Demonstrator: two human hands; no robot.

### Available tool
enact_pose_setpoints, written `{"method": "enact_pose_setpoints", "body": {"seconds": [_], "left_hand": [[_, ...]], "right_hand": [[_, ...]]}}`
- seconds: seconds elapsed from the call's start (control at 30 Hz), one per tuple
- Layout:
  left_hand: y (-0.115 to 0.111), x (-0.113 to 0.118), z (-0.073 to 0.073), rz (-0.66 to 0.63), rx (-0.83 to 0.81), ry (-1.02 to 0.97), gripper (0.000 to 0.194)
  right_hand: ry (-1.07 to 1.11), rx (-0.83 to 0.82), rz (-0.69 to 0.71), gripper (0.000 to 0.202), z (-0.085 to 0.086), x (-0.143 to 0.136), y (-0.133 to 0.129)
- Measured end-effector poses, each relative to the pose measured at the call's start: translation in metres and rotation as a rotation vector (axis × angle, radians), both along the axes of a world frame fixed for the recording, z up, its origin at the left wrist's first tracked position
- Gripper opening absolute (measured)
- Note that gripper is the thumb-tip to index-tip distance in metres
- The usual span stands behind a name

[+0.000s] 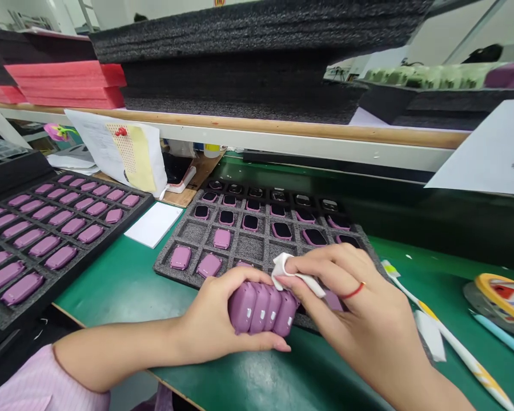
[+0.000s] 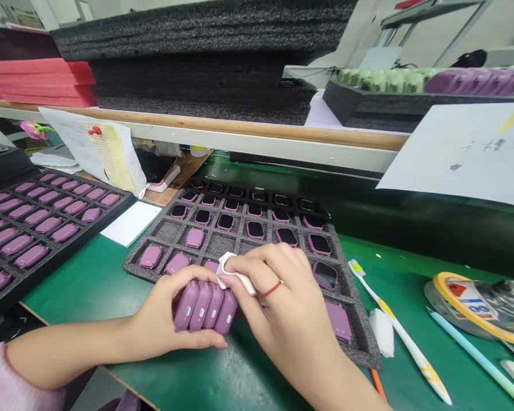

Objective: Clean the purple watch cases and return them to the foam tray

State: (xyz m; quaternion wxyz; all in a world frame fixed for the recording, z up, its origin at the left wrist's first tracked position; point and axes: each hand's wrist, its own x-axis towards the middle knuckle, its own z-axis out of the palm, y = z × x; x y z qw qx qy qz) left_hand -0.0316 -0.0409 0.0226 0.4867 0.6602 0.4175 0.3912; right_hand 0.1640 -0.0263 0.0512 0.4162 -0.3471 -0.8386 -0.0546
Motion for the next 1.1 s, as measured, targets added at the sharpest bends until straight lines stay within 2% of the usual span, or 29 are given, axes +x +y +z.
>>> {"method": "enact_pose_setpoints", "body": {"seconds": [0.1,0.17,0.3,0.47,0.6,0.67,0.73,0.83,0.9,1.03,1.1], "left_hand": [[-0.001,-0.002,0.001,-0.020,0.027,-0.002,0.056],[0.000,-0.002,0.001,-0.016,0.022,-0.009,0.056],[0.000,-0.002,0.003,0.002,-0.026,-0.027,0.058],[-0.001,-0.003,0.007,0.016,0.011,-0.052,0.057],[0.001,-0.006,0.008,0.050,-0.002,-0.100,0.058],[0.002,-0.007,0.007,0.060,-0.013,-0.130,0.059],[0.002,-0.007,0.006,0.069,-0.016,-0.149,0.060],[0.002,-0.007,0.005,0.075,-0.015,-0.156,0.061],[0.003,-0.007,0.005,0.074,-0.023,-0.160,0.061],[0.004,-0.008,0.005,0.080,-0.044,-0.146,0.061],[0.005,-0.008,0.004,0.085,-0.026,-0.134,0.059]], "right_hand": [[-0.015,-0.086,0.130,0.009,0.005,-0.004,-0.009],[-0.053,-0.078,0.172,0.013,0.006,-0.007,-0.011],[-0.022,0.028,0.040,0.007,0.003,-0.002,0.002],[0.208,-0.153,-0.072,0.003,-0.001,0.014,0.015],[0.361,-0.258,-0.263,0.014,0.004,0.023,0.013],[0.435,-0.322,-0.319,0.026,0.008,0.025,0.012],[0.431,-0.348,-0.375,0.032,0.010,0.027,0.011],[0.286,-0.320,-0.438,0.023,0.011,0.029,0.009],[0.200,-0.268,-0.326,0.019,0.010,0.028,0.007],[0.079,-0.123,0.020,0.003,0.009,0.014,-0.001],[0.010,-0.079,0.146,0.009,0.008,0.005,-0.006]]}}
